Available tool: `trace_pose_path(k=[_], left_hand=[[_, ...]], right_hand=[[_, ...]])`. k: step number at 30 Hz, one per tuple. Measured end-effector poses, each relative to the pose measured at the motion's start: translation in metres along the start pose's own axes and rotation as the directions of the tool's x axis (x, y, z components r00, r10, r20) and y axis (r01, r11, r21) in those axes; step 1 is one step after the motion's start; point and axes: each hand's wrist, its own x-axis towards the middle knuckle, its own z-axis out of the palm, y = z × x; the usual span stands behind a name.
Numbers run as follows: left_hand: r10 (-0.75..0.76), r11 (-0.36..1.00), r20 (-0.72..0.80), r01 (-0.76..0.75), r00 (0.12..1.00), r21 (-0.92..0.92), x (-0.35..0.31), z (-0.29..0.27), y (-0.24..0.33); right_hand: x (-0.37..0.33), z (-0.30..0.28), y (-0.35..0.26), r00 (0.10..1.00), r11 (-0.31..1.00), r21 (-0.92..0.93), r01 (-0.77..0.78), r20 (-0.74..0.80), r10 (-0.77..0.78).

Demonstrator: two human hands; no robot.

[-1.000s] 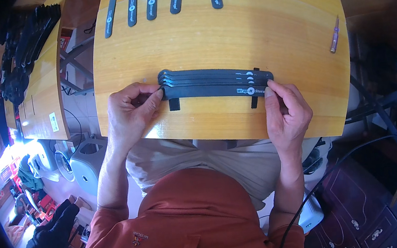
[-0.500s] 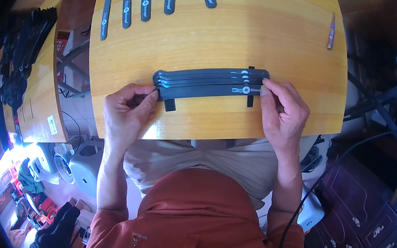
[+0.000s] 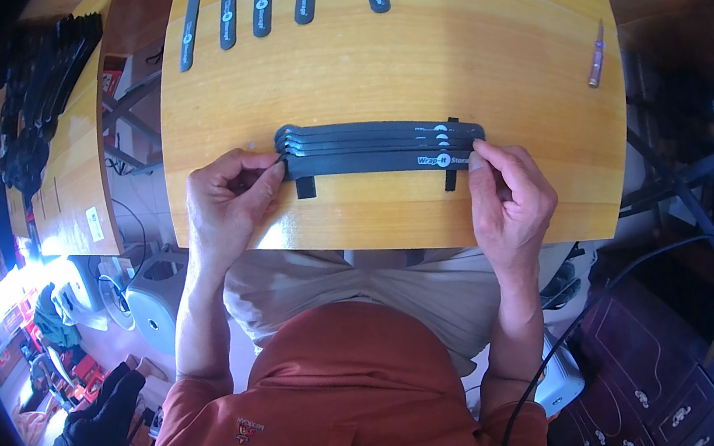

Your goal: The person is stacking black velcro straps one by one on top of each other on a table.

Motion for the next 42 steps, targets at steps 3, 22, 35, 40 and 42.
trace_pose_path(k=[3,22,35,40,42], left_hand=[[-0.026,0.999,-0.017,0.025,1.0,-0.037,-0.0001,0.0005,-0.0003],[0.035,0.999,-0.027,-0.035,0.999,-0.001,0.0,0.0012,-0.0013],[0.028,1.0,-0.032,-0.028,0.999,-0.005,-0.0009,0.003,-0.0037],[-0.005,0.999,-0.036,0.003,0.999,-0.038,-0.0008,0.0034,-0.0051],[0.002,1.0,-0.043,-0.003,0.999,-0.022,-0.0014,0.0034,-0.0019]], right_hand=[[-0.0001,0.0001,-0.0006,1.0,1.0,-0.002,-0.007,0.0,0.007],[0.0007,-0.0005,-0.0015,1.0,0.999,-0.04,-0.004,-0.009,0.004],[0.0007,0.0016,-0.0017,1.0,0.999,-0.033,0.015,-0.019,-0.016],[0.0005,0.0026,-0.0009,0.999,1.0,-0.009,0.025,-0.028,-0.025],[0.0,0.0031,-0.0017,0.999,1.0,-0.016,0.022,-0.032,-0.022]])
